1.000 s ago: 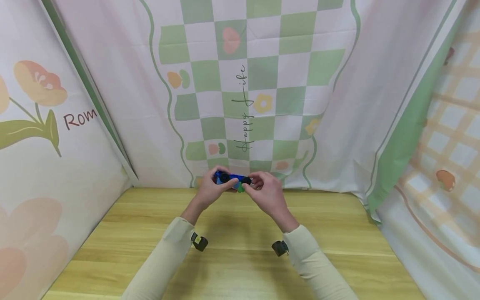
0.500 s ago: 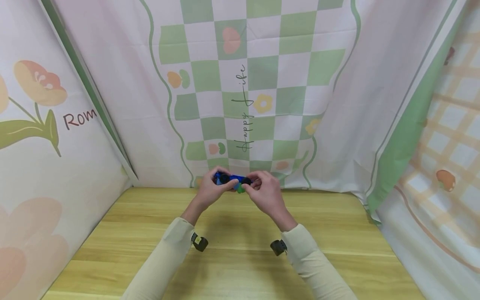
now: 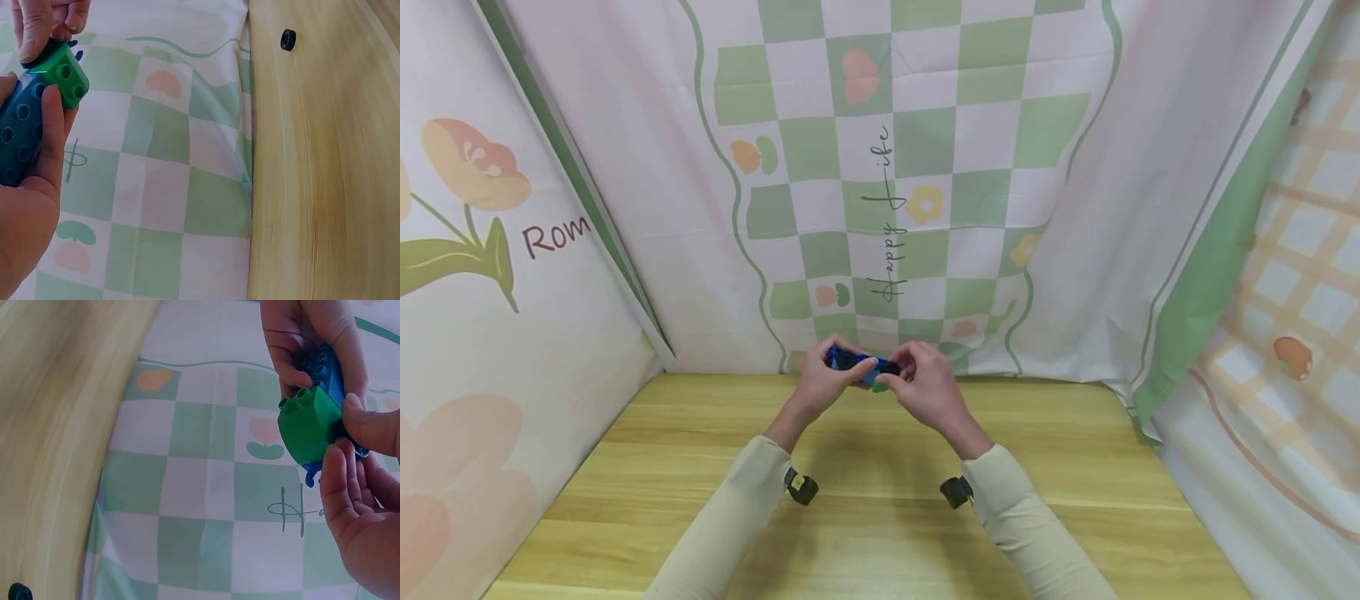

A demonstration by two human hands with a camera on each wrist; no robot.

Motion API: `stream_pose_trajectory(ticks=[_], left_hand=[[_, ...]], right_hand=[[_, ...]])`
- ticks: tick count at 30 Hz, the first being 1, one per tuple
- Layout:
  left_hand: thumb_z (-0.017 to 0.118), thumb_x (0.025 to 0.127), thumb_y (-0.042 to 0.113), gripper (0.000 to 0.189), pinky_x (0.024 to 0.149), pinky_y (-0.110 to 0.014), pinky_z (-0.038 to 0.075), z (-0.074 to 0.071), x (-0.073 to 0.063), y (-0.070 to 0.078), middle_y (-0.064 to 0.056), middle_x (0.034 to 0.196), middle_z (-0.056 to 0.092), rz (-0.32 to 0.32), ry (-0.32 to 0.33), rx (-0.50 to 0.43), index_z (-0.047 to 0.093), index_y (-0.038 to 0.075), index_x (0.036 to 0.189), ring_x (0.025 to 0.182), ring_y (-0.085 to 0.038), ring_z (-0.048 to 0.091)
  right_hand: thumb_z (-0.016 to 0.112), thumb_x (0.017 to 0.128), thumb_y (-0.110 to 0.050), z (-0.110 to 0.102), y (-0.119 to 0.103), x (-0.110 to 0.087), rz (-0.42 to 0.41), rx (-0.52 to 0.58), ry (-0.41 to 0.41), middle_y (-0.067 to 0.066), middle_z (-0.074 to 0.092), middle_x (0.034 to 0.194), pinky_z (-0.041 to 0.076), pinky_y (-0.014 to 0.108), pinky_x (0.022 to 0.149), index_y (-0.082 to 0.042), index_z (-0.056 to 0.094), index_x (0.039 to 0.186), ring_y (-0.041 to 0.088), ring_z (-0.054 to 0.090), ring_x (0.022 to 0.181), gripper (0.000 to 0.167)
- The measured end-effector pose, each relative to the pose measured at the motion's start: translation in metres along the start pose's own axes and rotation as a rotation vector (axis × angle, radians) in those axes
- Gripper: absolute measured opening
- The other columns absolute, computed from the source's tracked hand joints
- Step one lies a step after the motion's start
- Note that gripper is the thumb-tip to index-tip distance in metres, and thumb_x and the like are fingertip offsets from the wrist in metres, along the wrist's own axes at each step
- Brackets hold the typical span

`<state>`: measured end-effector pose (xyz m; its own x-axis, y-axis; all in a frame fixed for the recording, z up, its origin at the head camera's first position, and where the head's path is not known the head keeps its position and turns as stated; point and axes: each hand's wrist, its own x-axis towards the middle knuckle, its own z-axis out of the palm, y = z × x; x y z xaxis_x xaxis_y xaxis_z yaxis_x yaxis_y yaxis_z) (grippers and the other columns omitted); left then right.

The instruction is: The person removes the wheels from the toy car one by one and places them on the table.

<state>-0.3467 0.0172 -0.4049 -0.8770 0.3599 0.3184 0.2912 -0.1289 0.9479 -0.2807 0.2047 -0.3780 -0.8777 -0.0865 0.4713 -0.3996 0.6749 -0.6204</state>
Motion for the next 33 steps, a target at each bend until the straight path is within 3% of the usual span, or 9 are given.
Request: stream_pose_trajectory(ticks=[16,33], left_hand=[[0.082,0.087,0.014,0.029,0.074,-0.041,0.064,0.0025,0.0001,0.002,-0.018,0.111,0.069,0.01,0.015,0.033,0.058,0.001,0.098,0.082,-0.024,0.074],[0.083,0.086,0.016,0.03,0.071,-0.04,0.064,-0.0001,-0.0005,0.0038,-0.017,0.11,0.069,0.028,-0.006,0.065,0.06,0.001,0.098,0.079,-0.023,0.074]], right_hand=[[0.08,0.089,-0.015,0.0022,-0.0041,-0.0014,0.019,-0.053,-0.03,0.008,0.06,0.093,0.052,0.027,0.066,-0.004,0.061,0.102,0.017,0.057,0.077,0.025],[0.078,0.09,-0.016,0.0004,-0.0062,-0.0008,0.054,-0.014,-0.108,0.007,0.057,0.09,0.048,0.027,0.063,-0.006,0.059,0.099,0.018,0.053,0.075,0.024]])
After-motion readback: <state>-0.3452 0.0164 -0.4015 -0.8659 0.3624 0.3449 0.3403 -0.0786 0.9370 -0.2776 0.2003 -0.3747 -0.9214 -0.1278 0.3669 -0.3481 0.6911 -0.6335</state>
